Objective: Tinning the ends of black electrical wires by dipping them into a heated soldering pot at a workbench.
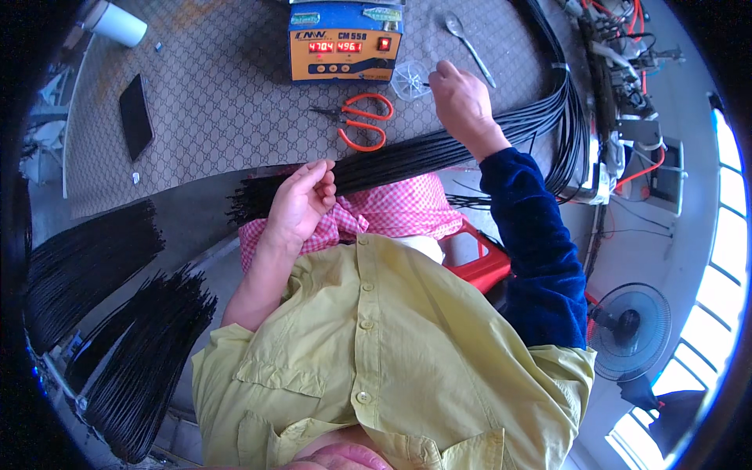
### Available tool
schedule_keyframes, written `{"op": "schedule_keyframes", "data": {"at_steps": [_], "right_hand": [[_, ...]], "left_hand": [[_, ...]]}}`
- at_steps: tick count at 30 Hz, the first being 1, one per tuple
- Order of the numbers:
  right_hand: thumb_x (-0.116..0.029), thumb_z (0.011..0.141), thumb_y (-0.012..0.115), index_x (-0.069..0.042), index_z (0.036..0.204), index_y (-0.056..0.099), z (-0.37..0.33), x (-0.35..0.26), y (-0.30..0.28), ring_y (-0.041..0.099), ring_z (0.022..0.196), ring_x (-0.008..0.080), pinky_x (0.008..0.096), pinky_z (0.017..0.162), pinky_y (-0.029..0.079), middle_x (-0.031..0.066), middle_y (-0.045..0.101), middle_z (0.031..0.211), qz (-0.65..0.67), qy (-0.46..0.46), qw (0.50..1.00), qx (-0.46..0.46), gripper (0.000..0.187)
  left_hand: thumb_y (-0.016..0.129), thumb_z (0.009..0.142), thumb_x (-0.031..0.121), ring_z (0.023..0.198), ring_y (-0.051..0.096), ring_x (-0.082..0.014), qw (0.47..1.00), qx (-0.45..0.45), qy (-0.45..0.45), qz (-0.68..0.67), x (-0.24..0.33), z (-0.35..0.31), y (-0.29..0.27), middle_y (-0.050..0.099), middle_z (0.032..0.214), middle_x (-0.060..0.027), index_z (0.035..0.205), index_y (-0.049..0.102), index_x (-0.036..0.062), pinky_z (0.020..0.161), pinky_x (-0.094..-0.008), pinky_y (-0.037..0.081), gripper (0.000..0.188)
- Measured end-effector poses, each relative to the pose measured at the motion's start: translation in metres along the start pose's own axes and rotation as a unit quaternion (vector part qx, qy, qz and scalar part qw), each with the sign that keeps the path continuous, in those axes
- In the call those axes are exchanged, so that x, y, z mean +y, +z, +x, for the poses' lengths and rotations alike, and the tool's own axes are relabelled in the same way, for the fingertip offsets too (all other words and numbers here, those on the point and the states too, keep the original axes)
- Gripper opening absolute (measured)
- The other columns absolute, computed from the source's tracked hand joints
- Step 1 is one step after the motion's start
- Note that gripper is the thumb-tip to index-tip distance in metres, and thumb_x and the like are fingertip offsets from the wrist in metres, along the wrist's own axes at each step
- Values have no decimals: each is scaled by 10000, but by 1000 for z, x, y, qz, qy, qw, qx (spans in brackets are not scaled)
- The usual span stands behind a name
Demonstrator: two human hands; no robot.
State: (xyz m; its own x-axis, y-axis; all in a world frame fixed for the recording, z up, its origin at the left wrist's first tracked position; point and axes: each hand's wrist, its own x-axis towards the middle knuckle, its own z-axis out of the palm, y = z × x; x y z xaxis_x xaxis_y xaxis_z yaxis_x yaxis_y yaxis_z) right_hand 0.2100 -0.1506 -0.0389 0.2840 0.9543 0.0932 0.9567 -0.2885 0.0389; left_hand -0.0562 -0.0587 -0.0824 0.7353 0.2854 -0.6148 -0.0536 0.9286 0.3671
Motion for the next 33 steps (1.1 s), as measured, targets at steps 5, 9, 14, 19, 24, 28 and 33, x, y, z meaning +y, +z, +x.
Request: {"op": "schedule_keyframes", "data": {"at_steps": [5,9,14,19,24,28,33], "right_hand": [[-48,693,515,-52,737,543,0,0,-3,550,720,271,365,627,456,84,498,794,-5,-6,1000,18,52],[-77,711,543,-57,713,556,1,2,-15,551,675,254,353,595,459,66,499,748,29,-15,997,70,25],[-105,714,575,-59,723,571,16,-1,-50,551,677,254,347,597,455,60,521,744,85,11,992,96,47],[-95,713,559,-51,707,553,57,-6,-88,543,668,279,363,586,443,75,513,726,57,-52,988,134,45],[-74,712,530,-46,706,545,115,-6,-96,540,677,299,384,587,440,99,508,742,21,-118,981,149,33],[-66,727,541,-33,720,549,147,-16,-96,552,696,268,350,614,447,88,528,755,-33,-124,984,121,35],[-54,728,521,-28,739,553,169,-14,-86,559,707,269,349,630,459,86,519,776,-99,-135,983,73,42]], "left_hand": [[535,837,151,607,478,-76,1000,4,0,1,1,0,-1,519,717,2,910,549,48,528,-194,388,127],[538,838,150,569,474,-63,1000,20,6,2,4,0,1,526,692,1,890,546,40,505,-186,383,122],[524,844,147,601,474,-78,1000,14,-2,-2,5,2,-3,519,715,-6,917,543,31,526,-195,382,138],[522,842,147,598,463,-86,1000,20,-10,-10,5,4,-4,509,714,-15,910,541,21,522,-200,373,144],[514,843,147,595,460,-87,999,14,-16,-25,7,3,-5,505,710,-13,906,542,19,521,-202,370,145],[525,840,148,563,459,-79,999,14,-11,-28,4,3,-5,514,684,-19,900,538,10,504,-196,370,151],[522,841,154,562,454,-76,1000,7,-14,-27,4,4,-6,512,679,-12,900,539,10,500,-196,366,156]]}}
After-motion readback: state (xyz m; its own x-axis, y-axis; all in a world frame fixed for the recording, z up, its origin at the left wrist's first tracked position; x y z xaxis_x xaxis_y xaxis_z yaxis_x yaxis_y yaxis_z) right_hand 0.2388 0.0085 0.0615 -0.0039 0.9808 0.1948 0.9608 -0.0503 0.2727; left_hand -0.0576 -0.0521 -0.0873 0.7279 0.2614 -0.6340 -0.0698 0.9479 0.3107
